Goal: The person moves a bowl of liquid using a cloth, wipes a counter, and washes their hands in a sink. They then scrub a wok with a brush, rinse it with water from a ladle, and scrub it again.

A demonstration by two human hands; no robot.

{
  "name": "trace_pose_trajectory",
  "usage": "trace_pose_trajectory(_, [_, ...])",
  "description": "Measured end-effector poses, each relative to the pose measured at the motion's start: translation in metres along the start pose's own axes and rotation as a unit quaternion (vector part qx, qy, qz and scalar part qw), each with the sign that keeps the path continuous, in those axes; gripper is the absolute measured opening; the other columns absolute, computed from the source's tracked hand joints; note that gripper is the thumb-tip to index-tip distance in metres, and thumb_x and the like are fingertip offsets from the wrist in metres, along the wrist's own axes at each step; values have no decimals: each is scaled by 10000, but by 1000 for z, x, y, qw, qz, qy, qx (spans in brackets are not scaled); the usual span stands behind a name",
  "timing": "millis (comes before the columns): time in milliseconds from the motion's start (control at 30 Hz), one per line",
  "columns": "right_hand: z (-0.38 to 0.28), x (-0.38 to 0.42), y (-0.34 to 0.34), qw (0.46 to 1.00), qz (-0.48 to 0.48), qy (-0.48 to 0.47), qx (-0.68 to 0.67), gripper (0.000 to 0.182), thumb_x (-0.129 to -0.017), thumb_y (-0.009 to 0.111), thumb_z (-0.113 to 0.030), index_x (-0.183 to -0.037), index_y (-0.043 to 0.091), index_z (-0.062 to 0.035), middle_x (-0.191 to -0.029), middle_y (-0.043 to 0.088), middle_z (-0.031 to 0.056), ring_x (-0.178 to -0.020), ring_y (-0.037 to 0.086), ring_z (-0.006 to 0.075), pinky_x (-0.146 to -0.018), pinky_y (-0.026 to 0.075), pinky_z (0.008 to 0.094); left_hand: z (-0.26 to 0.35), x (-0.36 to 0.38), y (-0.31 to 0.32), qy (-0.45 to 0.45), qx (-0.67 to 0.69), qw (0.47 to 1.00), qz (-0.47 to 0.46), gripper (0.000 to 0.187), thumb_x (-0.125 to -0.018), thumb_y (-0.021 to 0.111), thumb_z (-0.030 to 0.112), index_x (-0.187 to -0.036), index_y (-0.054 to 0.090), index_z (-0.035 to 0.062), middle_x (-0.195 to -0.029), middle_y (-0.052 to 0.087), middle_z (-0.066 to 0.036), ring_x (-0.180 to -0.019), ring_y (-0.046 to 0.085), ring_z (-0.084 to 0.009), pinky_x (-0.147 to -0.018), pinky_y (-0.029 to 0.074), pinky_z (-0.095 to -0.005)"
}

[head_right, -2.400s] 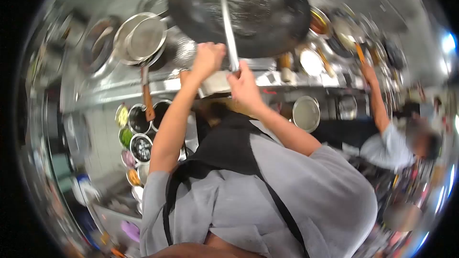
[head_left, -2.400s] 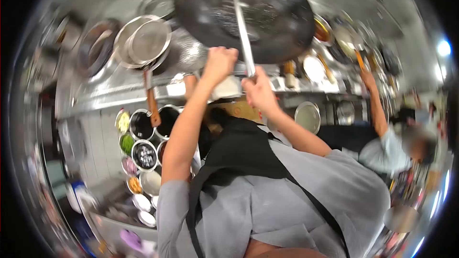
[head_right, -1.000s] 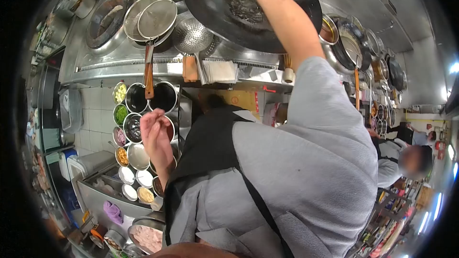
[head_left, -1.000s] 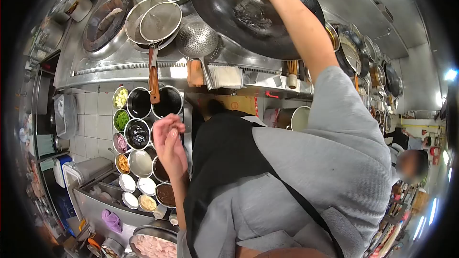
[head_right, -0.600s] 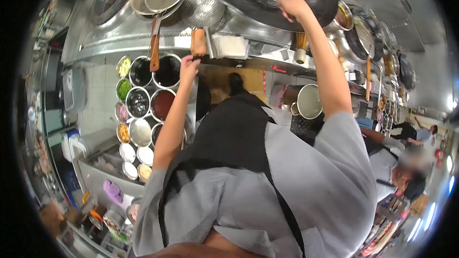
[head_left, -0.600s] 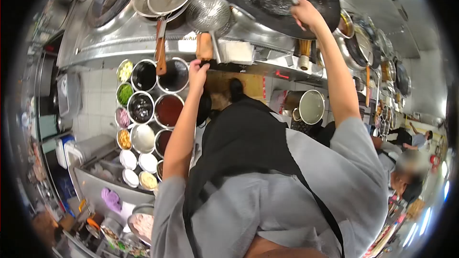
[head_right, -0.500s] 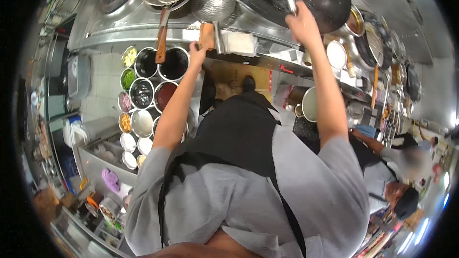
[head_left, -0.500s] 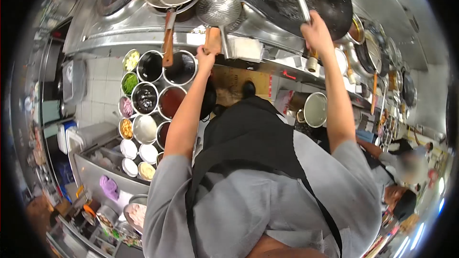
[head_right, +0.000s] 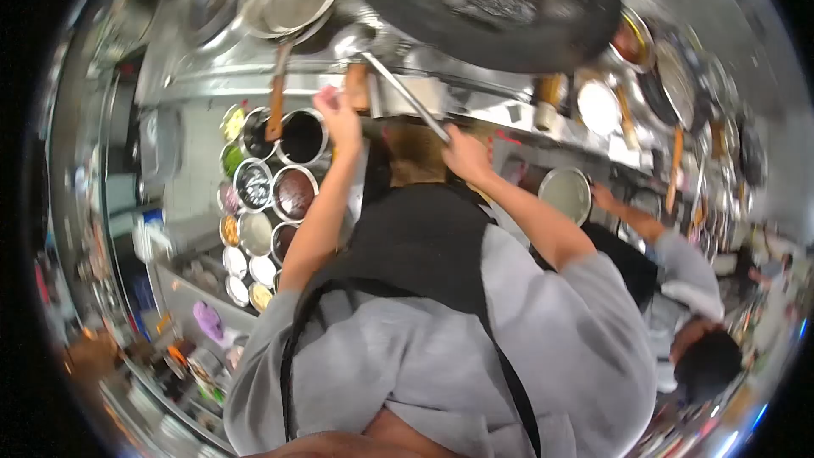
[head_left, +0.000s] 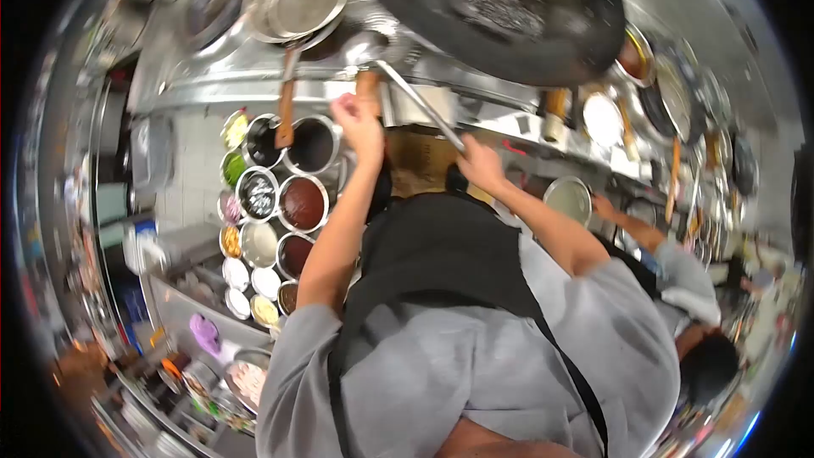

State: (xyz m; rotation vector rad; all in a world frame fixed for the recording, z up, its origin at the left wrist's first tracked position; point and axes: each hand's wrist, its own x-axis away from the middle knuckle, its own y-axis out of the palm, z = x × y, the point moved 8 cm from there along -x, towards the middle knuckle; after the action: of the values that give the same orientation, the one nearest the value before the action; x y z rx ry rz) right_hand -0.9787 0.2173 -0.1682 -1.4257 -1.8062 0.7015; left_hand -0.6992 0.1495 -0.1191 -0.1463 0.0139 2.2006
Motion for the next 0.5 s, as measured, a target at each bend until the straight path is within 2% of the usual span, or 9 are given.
trace_pose_trajectory(33, [5, -12, 7, 1000, 7, -1, 22, 348, -788, 581, -159, -1120, 500, -91, -767, 639, 235, -752, 620, 446, -671, 473, 547, 40, 6, 15, 14, 2, 999, -52, 285, -925, 574, 149, -1150, 468, 10, -1060, 507, -86, -951, 486, -170, -865, 422, -331])
trace_pose_trajectory(133, [39, -41, 40, 999, -11, 7, 46, 322, -817, 541, -176, -1111, 496, -51, -826, 661, 211, -758, 634, 427, -698, 497, 538, 143, 21, 68, 322, -103, 929, -151, 396, -836, 641, 134, -1184, 514, -5, -1232, 495, -197, -1168, 455, -359, -1014, 339, -435])
trace_pose_trajectory(167, [51, -46, 47, 997, -39, 54, 42, 305, -820, 534, -195, -1085, 515, -45, -903, 658, 231, -839, 629, 426, -774, 493, 528, 170, 27, 87, 373, -171, 894, -179, 420, -835, 659, 186, -1202, 526, 30, -1265, 481, -190, -1190, 440, -362, -1016, 332, -447])
trace_pose_trajectory(233, [53, -38, 15, 999, 2, 11, -33, 342, -835, 545, -275, -1069, 537, -26, -1016, 633, 274, -998, 598, 398, -859, 473, 496, 190, 32, 123, 429, -252, 827, -262, 431, -822, 685, 243, -1191, 554, 66, -1252, 490, -182, -1177, 442, -366, -1009, 335, -460])
trace_pose_trajectory(300, [99, -32, -60, 976, 217, -5, 10, 409, -817, 617, -309, -1073, 554, 4, -1051, 594, 296, -1045, 550, 416, -904, 450, 475, 191, 34, 147, 458, -291, 773, -328, 284, -809, 707, 287, -973, 643, 64, -1071, 554, -120, -1057, 491, -315, -912, 381, -432])
trace_pose_trajectory(367, [154, -22, -136, 924, 329, 140, 135, 538, -765, 698, -301, -1136, 519, 45, -1022, 572, 282, -981, 534, 434, -914, 443, 452, 176, 38, 165, 455, -340, 711, -415, 258, -800, 712, 303, -779, 636, 57, -880, 541, -80, -925, 508, -281, -841, 398, -408])
trace_pose_trajectory(400, [185, -24, -140, 910, 337, 192, 146, 575, -739, 722, -275, -1152, 500, 59, -1017, 559, 280, -944, 532, 438, -908, 444, 456, 178, 42, 170, 467, -325, 710, -415, 321, -788, 718, 319, -657, 588, 55, -761, 482, -67, -821, 491, -269, -783, 406, -400])
trace_pose_trajectory(433, [219, -28, -134, 893, 345, 244, 157, 616, -713, 745, -248, -1167, 480, 73, -1011, 547, 278, -908, 529, 442, -902, 445, 461, 175, 39, 173, 466, -333, 713, -405, 321, -788, 718, 319, -657, 588, 55, -761, 482, -67, -821, 491, -269, -783, 406, -400])
trace_pose_trajectory(500, [247, -38, -118, 902, 348, 218, 133, 654, -718, 739, -245, -1202, 443, 80, -1019, 545, 272, -928, 544, 435, -867, 466, 453, 165, 32, 179, 472, -367, 691, -407, 335, -780, 724, 301, -624, 553, 60, -741, 465, -68, -798, 485, -267, -740, 406, -388])
